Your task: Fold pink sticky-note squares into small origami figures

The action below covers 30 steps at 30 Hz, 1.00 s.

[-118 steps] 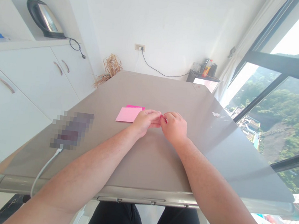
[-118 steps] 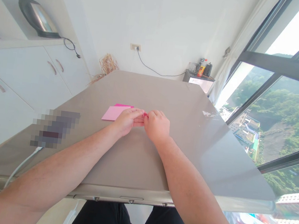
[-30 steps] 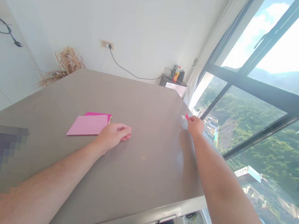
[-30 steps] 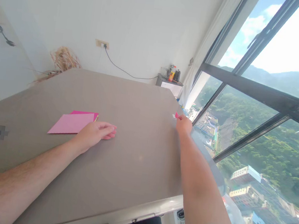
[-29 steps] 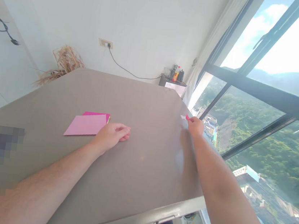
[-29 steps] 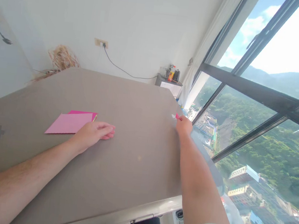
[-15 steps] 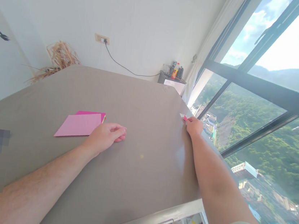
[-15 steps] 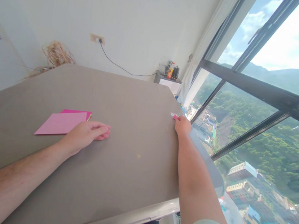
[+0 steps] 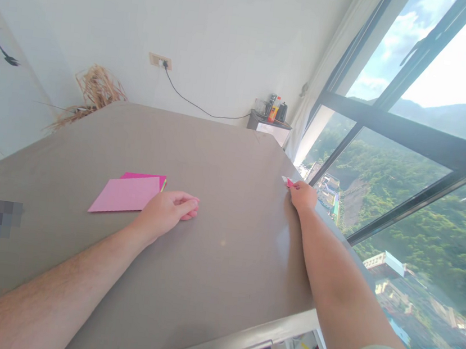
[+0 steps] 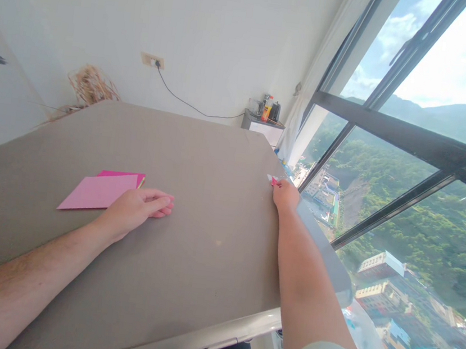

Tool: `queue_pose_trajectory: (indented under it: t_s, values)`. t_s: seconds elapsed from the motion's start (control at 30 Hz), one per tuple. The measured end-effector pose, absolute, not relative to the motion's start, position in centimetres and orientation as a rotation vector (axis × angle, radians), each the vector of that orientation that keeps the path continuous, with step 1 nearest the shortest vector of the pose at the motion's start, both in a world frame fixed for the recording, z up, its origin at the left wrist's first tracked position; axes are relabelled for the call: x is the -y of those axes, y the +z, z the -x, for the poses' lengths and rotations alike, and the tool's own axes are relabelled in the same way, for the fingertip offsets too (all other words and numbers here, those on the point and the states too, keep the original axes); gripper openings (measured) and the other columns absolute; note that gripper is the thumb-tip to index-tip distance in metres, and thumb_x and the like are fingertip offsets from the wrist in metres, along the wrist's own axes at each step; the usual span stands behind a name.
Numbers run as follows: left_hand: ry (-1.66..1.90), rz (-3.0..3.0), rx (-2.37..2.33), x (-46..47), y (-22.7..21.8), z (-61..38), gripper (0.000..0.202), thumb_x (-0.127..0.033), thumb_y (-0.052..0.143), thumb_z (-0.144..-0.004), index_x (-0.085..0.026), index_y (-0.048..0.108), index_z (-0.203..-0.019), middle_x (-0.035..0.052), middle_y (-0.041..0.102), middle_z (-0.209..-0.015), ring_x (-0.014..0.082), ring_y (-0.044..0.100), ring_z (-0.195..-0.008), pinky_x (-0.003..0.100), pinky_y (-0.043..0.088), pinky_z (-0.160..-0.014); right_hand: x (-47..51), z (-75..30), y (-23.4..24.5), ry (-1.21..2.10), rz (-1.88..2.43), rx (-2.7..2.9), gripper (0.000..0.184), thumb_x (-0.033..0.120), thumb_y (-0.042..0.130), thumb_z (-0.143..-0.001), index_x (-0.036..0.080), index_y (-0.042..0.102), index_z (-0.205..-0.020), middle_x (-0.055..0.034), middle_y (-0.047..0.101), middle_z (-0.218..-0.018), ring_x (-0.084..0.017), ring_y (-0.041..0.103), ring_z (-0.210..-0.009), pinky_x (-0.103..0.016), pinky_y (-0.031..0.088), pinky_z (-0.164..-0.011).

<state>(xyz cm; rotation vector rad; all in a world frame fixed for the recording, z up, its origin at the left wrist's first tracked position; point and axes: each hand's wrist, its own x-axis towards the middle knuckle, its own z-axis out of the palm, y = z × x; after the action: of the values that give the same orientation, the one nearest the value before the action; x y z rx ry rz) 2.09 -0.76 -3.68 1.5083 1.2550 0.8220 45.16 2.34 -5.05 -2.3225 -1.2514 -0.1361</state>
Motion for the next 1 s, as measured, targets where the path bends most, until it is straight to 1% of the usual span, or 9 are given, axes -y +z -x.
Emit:
queue_pose_trajectory:
  t_s: [0.1, 0.3, 0.43, 0.67, 0.83, 1.0]
  values:
    - [0.819, -1.511, -1.253, 0.74, -3.66, -2.12, 0.045, -0.054, 0.072, -0.078, -0.016, 0.074, -0.101, 0.0122, 0.078, -0.101, 0.027, 0.074, -0.095, 0.041, 0.057, -0.09, -2.38, -45.19, -5.14, -0.139, 2.305, 1.266, 0.026, 0.045, 0.056, -0.09, 0.027, 0.074, -0.099, -0.0054, 0.077, -0.1, -0.025, 0.068, -0.094, -0.033, 0.048, -0.078]
    - [0.834, -1.511, -1.251, 1.01, -3.28, -2.18, 0.043, -0.053, 0.072, -0.077, -0.016, 0.075, -0.099, 0.0117, 0.078, -0.099, 0.027, 0.074, -0.094, 0.04, 0.057, -0.088, -2.42, -45.38, -5.34, -0.151, 2.292, 1.269, 0.025, 0.046, 0.057, -0.09, 0.029, 0.073, -0.098, -0.0031, 0.076, -0.1, -0.025, 0.067, -0.093, -0.033, 0.047, -0.077]
    - [0.838, -1.501, -1.248, 1.04, -3.26, -2.23, 0.042, -0.052, 0.072, -0.077, -0.017, 0.074, -0.099, 0.011, 0.078, -0.099, 0.026, 0.074, -0.093, 0.039, 0.057, -0.088, -2.39, -45.37, -5.31, -0.134, 2.293, 1.268, 0.027, 0.049, 0.057, -0.091, 0.029, 0.073, -0.099, -0.0032, 0.076, -0.1, -0.025, 0.067, -0.093, -0.033, 0.047, -0.077]
    - [0.845, -1.494, -1.234, 1.17, -3.34, -2.2, 0.044, -0.053, 0.074, -0.075, -0.017, 0.075, -0.1, 0.0103, 0.078, -0.095, 0.0262, 0.074, -0.093, 0.039, 0.058, -0.088, -2.25, -45.14, -5.15, -0.147, 2.3, 1.282, 0.031, 0.05, 0.056, -0.092, 0.027, 0.073, -0.101, -0.005, 0.076, -0.1, -0.025, 0.067, -0.093, -0.033, 0.047, -0.077]
    - [0.859, -1.483, -1.228, 1.18, -3.19, -2.27, 0.044, -0.054, 0.076, -0.072, -0.018, 0.076, -0.097, 0.0099, 0.079, -0.092, 0.0258, 0.075, -0.09, 0.038, 0.058, -0.086, -2.1, -44.87, -4.94, -0.148, 2.305, 1.287, 0.027, 0.044, 0.056, -0.092, 0.026, 0.074, -0.103, -0.0051, 0.076, -0.101, -0.024, 0.067, -0.094, -0.032, 0.048, -0.078]
    - [0.858, -1.497, -1.226, 1.1, -3.33, -2.24, 0.045, -0.054, 0.075, -0.074, -0.017, 0.076, -0.099, 0.0104, 0.078, -0.093, 0.026, 0.075, -0.091, 0.039, 0.058, -0.087, -2.06, -44.72, -4.8, -0.158, 2.307, 1.296, 0.03, 0.046, 0.055, -0.092, 0.026, 0.073, -0.104, -0.0058, 0.076, -0.101, -0.025, 0.067, -0.094, -0.033, 0.048, -0.078]
